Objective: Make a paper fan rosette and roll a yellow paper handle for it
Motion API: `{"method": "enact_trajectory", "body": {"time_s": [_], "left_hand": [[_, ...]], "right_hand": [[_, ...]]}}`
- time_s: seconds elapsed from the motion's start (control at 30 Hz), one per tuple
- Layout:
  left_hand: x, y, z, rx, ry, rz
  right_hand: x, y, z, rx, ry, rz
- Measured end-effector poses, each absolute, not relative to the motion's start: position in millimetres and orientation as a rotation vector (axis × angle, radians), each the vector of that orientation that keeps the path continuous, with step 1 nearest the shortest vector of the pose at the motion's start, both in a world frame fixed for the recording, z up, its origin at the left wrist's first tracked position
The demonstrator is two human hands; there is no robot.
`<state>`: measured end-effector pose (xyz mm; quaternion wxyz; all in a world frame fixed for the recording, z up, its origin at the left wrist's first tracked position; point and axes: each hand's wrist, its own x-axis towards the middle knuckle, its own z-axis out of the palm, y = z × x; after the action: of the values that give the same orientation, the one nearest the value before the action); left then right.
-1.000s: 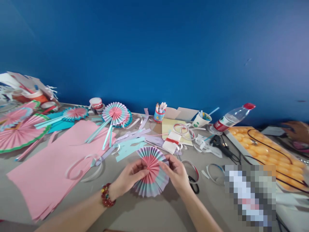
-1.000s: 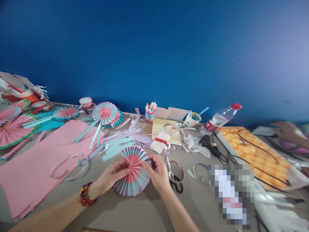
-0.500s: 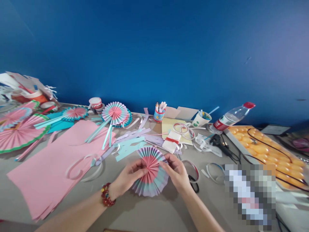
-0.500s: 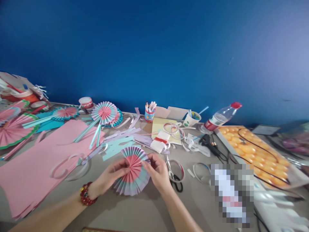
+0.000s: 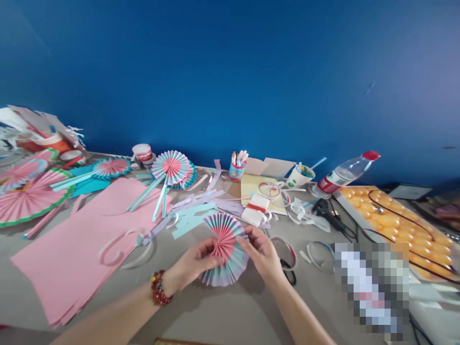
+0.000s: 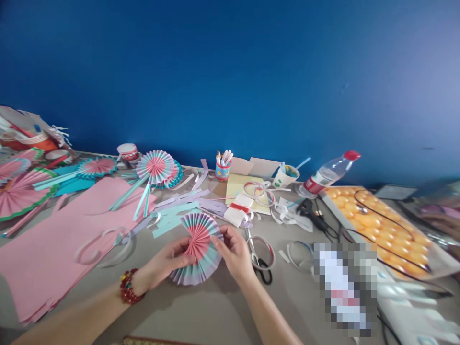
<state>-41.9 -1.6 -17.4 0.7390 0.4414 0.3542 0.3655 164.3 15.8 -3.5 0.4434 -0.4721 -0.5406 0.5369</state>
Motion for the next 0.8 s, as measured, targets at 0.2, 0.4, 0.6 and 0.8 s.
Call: {"method": "enact_trajectory", "body": {"time_s": [0.2, 0.4, 0.6, 0.8], "left_hand": [[-41.9, -1.9, -17.9, 0.765, 0.734, 0.842], [-42.5, 2.6, -15.2, 0.591, 0.705, 0.904], [-42.8, 3.2, -19.2, 0.591, 0.730, 0.899], [-43.5, 3.7, -19.2, 0.598, 0.759, 0.839]], "right_hand": [[166.3, 14.9, -3.5, -1.057, -1.267, 1.431], [158.0, 9.3, -1.0, -0.784, -1.283, 1.683], [153.6, 7.7, -4.3, -0.849, -1.211, 1.677], [160.3, 10.2, 0.0, -0.952, -1.170, 1.571]]}}
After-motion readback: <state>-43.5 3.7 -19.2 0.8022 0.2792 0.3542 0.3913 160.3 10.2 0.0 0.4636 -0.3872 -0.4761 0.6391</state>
